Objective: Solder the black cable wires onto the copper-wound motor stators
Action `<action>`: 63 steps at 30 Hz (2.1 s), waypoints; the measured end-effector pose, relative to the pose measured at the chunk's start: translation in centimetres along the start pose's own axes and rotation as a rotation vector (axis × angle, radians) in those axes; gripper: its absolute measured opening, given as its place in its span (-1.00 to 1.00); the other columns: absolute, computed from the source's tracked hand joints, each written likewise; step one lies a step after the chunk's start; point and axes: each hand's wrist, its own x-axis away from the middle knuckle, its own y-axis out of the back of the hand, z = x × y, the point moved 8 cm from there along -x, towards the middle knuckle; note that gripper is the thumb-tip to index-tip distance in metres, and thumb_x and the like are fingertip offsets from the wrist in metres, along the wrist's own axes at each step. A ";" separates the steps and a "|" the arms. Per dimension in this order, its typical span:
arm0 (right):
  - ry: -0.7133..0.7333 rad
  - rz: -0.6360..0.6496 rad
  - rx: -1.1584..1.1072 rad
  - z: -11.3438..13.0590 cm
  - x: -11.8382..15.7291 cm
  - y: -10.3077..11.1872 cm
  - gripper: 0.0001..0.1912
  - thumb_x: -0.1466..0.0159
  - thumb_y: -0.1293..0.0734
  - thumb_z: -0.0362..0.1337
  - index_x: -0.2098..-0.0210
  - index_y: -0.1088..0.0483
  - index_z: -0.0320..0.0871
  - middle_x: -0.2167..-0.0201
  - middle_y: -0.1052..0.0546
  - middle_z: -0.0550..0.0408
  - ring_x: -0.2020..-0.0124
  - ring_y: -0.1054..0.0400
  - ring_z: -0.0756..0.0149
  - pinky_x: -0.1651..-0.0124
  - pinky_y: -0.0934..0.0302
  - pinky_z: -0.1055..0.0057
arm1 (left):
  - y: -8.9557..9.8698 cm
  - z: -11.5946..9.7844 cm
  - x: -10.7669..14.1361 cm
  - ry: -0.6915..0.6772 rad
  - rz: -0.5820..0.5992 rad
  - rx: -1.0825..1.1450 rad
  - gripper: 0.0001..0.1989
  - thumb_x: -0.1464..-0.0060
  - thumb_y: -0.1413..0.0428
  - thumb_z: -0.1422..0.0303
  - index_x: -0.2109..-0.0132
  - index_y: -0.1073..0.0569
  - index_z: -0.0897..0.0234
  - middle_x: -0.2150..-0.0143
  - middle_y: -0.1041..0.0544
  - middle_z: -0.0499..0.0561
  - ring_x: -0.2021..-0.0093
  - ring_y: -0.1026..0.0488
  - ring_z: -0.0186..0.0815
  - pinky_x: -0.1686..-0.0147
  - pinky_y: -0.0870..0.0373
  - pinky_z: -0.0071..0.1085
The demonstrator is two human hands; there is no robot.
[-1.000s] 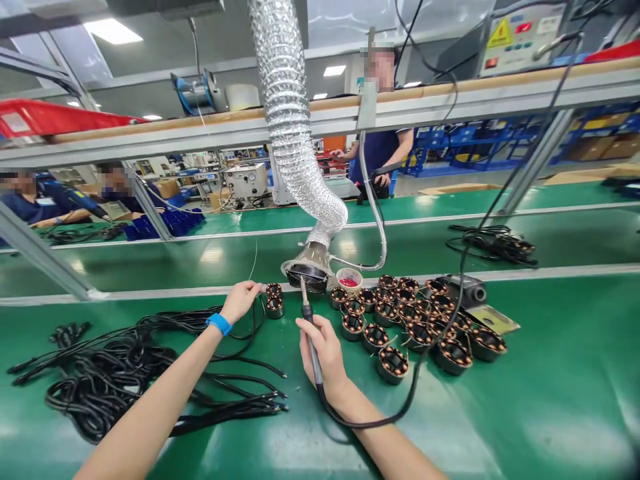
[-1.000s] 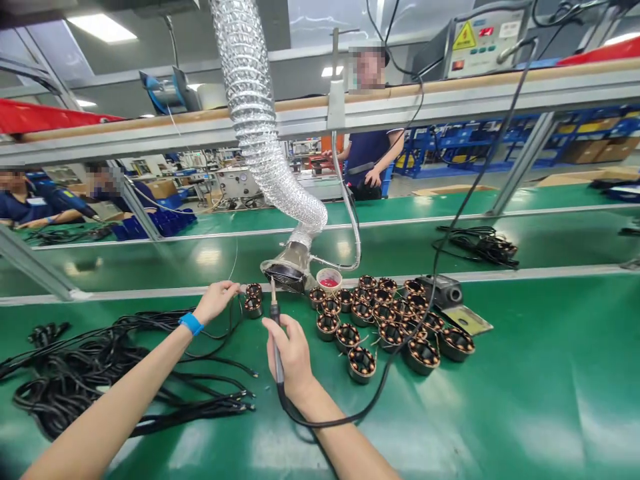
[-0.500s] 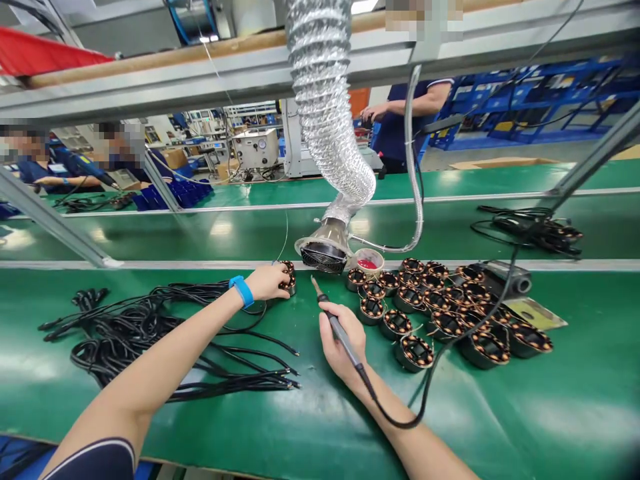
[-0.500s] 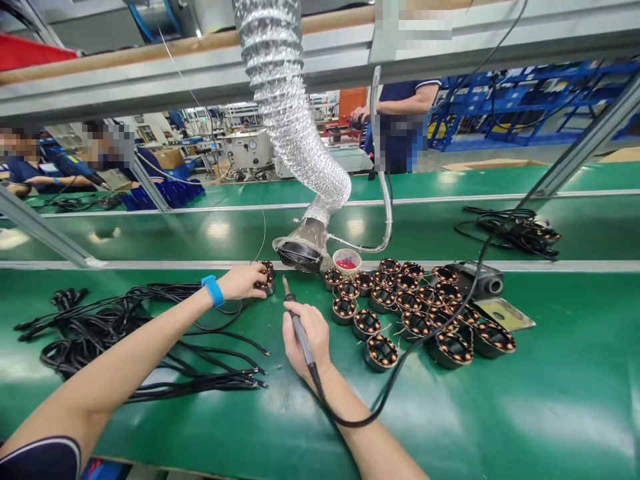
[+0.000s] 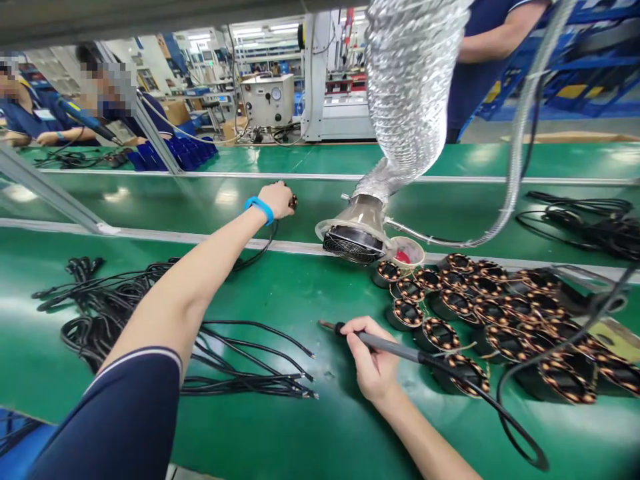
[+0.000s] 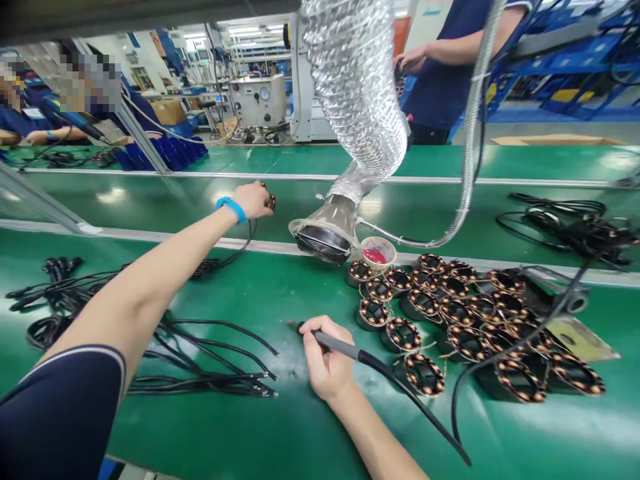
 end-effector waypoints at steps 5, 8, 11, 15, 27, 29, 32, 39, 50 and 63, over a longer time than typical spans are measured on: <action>-0.002 0.023 0.028 0.0 -0.1 0.2 -0.88 -0.28 -0.22 -0.34 0.36 -0.38 -0.10 0.53 -0.42 0.22 0.52 -0.30 0.39 0.40 -0.14 0.44 | -3.3 -1.6 -5.0 0.030 0.024 0.090 -0.46 0.00 -0.18 0.08 -0.04 -0.54 0.37 -0.08 -0.40 0.28 -0.06 -0.38 0.08 -0.04 -0.31 -0.16; -0.008 0.038 0.029 0.2 -0.1 0.0 -0.88 -0.28 -0.21 -0.34 0.36 -0.37 -0.09 0.55 -0.41 0.22 0.53 -0.29 0.40 0.40 -0.14 0.44 | -6.0 -3.1 -5.4 0.042 0.057 0.116 -0.51 -0.03 -0.18 0.12 -0.04 -0.53 0.34 -0.10 -0.38 0.26 -0.04 -0.40 0.03 -0.03 -0.33 -0.21; -0.009 0.057 0.027 0.4 -0.2 -0.2 -0.88 -0.27 -0.21 -0.34 0.36 -0.37 -0.10 0.56 -0.41 0.22 0.54 -0.29 0.39 0.42 -0.14 0.43 | -6.0 -2.8 -4.6 0.039 -0.022 0.123 -0.49 -0.07 -0.15 0.08 -0.07 -0.49 0.32 -0.18 -0.30 0.23 -0.04 -0.40 -0.01 -0.03 -0.32 -0.22; -0.025 0.114 0.049 0.5 -0.3 -0.9 -0.87 -0.27 -0.21 -0.32 0.37 -0.37 -0.11 0.59 -0.41 0.21 0.58 -0.28 0.38 0.46 -0.13 0.42 | -3.9 0.6 -2.3 0.021 -0.028 0.106 -0.37 -0.04 -0.14 -0.07 -0.07 -0.47 0.34 -0.10 -0.36 0.21 -0.04 -0.39 0.00 -0.07 -0.26 -0.18; -0.066 0.119 0.063 0.1 -0.6 -1.5 -0.86 -0.26 -0.21 -0.30 0.39 -0.38 -0.10 0.65 -0.37 0.23 0.63 -0.24 0.38 0.50 -0.11 0.42 | -4.5 16.5 15.8 0.081 0.523 -0.048 -0.18 0.01 -0.03 -0.24 -0.13 -0.47 0.36 -0.02 -0.55 0.20 0.07 -0.45 -0.09 0.07 -0.30 -0.34; -0.058 0.101 0.068 0.1 -0.6 -1.4 -0.86 -0.26 -0.22 -0.30 0.39 -0.38 -0.10 0.61 -0.41 0.21 0.59 -0.28 0.36 0.49 -0.12 0.43 | -5.0 18.3 18.3 0.118 0.557 0.000 -0.14 0.05 -0.05 -0.24 -0.19 -0.41 0.33 -0.08 -0.53 0.19 0.03 -0.45 -0.08 0.06 -0.29 -0.36; -0.027 0.068 0.065 0.2 -0.5 -0.9 -0.87 -0.27 -0.23 -0.31 0.38 -0.39 -0.11 0.53 -0.47 0.17 0.54 -0.33 0.36 0.47 -0.16 0.43 | -6.1 18.8 20.6 0.081 0.564 0.039 -0.16 0.08 -0.16 -0.11 -0.24 -0.34 0.35 -0.15 -0.49 0.20 -0.04 -0.42 -0.12 0.02 -0.27 -0.41; 0.061 -0.099 0.094 0.4 -0.6 1.7 -0.91 -0.27 -0.27 -0.30 0.32 -0.43 -0.10 0.46 -0.51 0.12 0.50 -0.37 0.31 0.42 -0.22 0.38 | -6.1 16.9 20.5 -0.022 0.542 -0.213 -0.66 0.06 -0.13 0.32 0.09 -0.55 0.26 0.14 -0.60 0.16 0.13 -0.50 -0.10 0.16 -0.31 -0.38; 0.225 -0.123 0.253 3.6 -0.7 1.9 -0.87 -0.23 -0.21 -0.35 0.41 -0.37 -0.10 0.59 -0.48 0.17 0.58 -0.36 0.35 0.43 -0.21 0.38 | 10.2 18.2 6.5 0.310 -0.246 -0.316 -0.43 -0.24 0.21 0.26 -0.34 -0.05 0.40 -0.35 -0.02 0.48 0.01 -0.43 0.05 0.11 -0.32 -0.13; 0.117 -0.344 0.346 3.1 -1.5 5.2 -0.84 -0.24 -0.19 -0.31 0.41 -0.39 -0.11 0.64 -0.39 0.19 0.59 -0.32 0.34 0.43 -0.19 0.39 | -3.0 3.4 9.8 -0.123 0.372 0.341 -0.62 0.14 -0.07 -0.05 0.39 -0.54 0.13 0.34 -0.62 -0.02 0.26 -0.52 -0.10 0.28 -0.37 -0.38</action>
